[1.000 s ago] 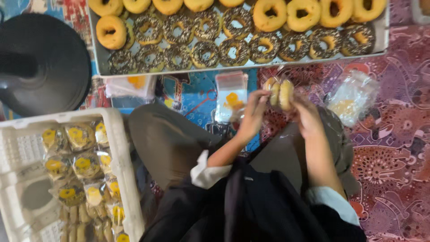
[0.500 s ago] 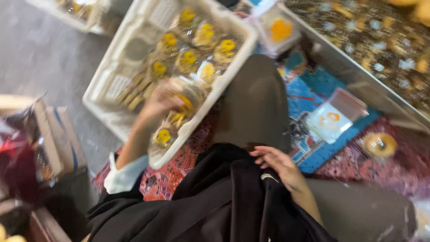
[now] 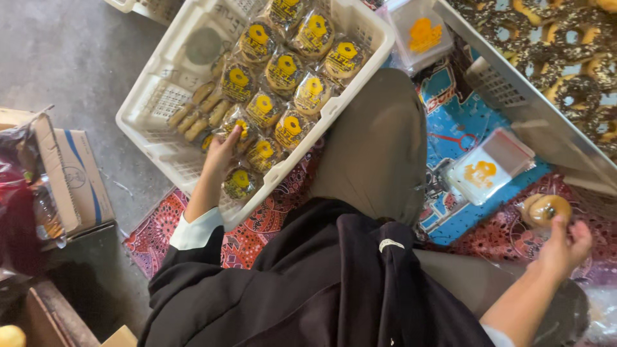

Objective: The person sits on the floor and repeatedly picks doughnuts from a metal tray, places them into small plastic bags, and arranges the sealed packages into a white plastic crate. The doughnuts include plain and sesame-topped varieties.

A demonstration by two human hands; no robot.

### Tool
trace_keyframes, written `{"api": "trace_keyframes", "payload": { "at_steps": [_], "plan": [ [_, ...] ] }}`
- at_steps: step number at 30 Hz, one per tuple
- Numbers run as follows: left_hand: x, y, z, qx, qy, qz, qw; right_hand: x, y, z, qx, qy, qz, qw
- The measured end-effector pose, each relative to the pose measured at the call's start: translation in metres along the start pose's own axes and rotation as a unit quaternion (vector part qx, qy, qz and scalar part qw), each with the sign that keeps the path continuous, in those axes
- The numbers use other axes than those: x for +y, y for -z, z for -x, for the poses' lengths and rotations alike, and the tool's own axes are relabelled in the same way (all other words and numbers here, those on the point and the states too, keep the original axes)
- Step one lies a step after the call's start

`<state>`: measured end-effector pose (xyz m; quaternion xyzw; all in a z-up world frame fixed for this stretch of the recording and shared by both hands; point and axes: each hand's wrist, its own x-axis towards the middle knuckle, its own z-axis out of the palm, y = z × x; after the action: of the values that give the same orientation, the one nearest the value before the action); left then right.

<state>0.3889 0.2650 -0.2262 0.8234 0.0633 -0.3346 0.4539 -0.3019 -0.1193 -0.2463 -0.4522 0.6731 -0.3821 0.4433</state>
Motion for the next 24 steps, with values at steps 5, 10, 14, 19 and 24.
{"api": "trace_keyframes", "payload": {
  "at_steps": [5,10,14,19,24],
  "plan": [
    [0.021,0.004,0.037,0.189,-0.173,-0.299,0.919,0.036,0.001,-0.057,-0.001,-0.213,0.187,0.959],
    [0.057,-0.025,0.085,0.256,-0.330,-0.336,0.844,0.034,-0.013,-0.069,-0.020,-0.210,0.176,0.962],
    [0.090,-0.082,0.144,0.115,-0.522,-0.237,0.811,-0.018,-0.015,-0.035,0.010,-0.154,0.028,0.988],
    [0.118,-0.143,0.214,-0.526,-0.004,-0.003,0.851,-0.133,-0.066,0.101,-0.266,0.305,-0.034,0.914],
    [0.132,-0.156,0.221,-0.636,-0.013,0.016,0.771,-0.214,-0.154,0.219,-0.352,0.662,0.149,0.645]
  ]
}}
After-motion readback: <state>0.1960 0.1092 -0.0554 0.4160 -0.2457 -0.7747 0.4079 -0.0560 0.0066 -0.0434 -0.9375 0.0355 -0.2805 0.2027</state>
